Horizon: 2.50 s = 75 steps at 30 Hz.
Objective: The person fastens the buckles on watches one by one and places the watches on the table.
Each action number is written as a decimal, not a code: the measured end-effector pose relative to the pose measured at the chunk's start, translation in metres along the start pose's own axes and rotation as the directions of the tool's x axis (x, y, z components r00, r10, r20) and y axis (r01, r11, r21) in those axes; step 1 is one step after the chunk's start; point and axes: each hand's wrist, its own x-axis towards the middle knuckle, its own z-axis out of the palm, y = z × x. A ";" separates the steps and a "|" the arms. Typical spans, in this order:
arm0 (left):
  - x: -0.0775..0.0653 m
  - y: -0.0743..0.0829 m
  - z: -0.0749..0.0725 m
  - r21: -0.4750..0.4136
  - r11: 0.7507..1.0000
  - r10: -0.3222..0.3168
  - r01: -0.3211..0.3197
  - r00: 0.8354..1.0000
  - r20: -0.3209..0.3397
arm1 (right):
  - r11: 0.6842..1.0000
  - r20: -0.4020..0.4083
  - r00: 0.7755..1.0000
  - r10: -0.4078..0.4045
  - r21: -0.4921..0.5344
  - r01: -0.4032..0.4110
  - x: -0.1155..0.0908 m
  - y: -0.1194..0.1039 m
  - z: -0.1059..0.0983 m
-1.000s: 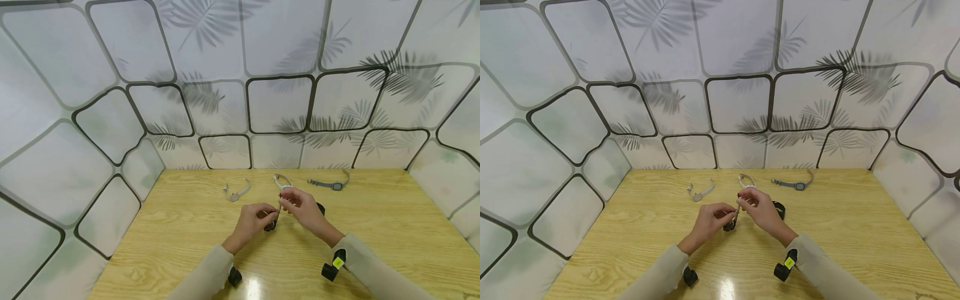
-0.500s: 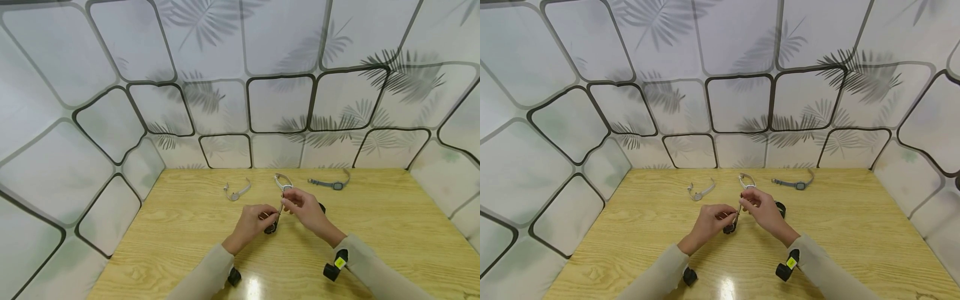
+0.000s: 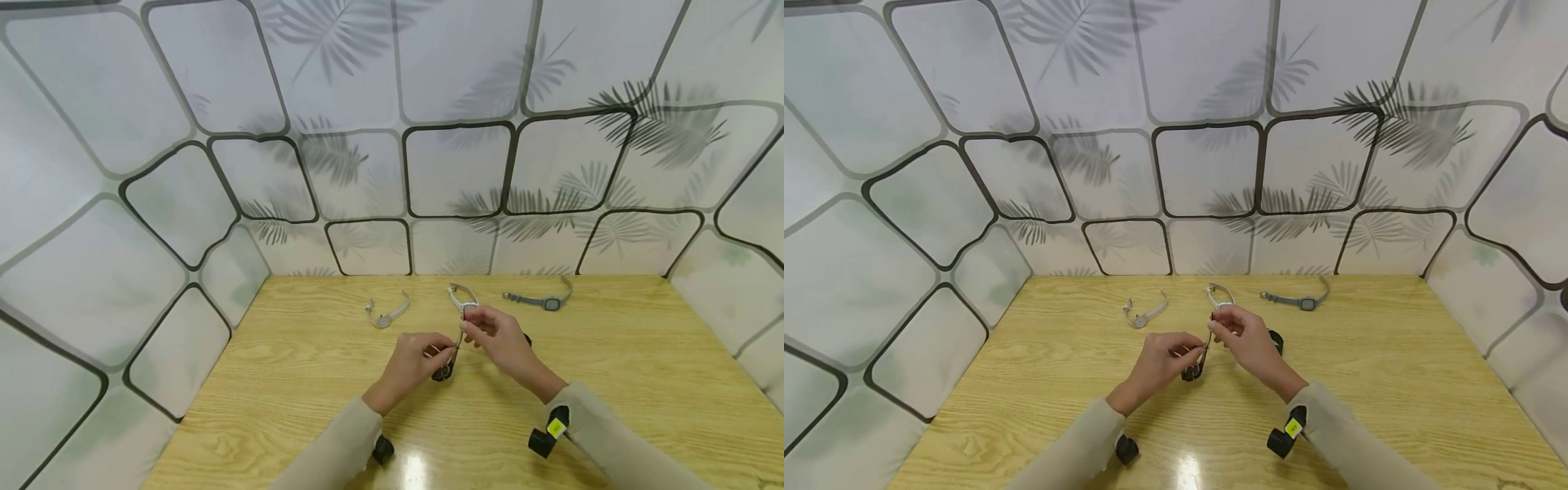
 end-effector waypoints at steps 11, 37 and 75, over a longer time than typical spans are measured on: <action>0.005 0.008 -0.005 -0.069 0.996 -0.058 0.057 0.998 -0.012 | 0.997 0.007 0.997 -0.071 0.032 0.071 0.001 -0.004 -0.005; 0.011 0.013 -0.006 -0.110 0.991 -0.078 0.071 0.995 -0.058 | 0.994 0.041 0.993 -0.107 0.018 0.106 0.001 -0.006 -0.001; 0.010 0.021 -0.014 -0.366 0.876 -0.361 0.315 0.930 -0.065 | 0.933 0.030 0.972 -0.235 -0.273 0.234 -0.002 -0.012 -0.012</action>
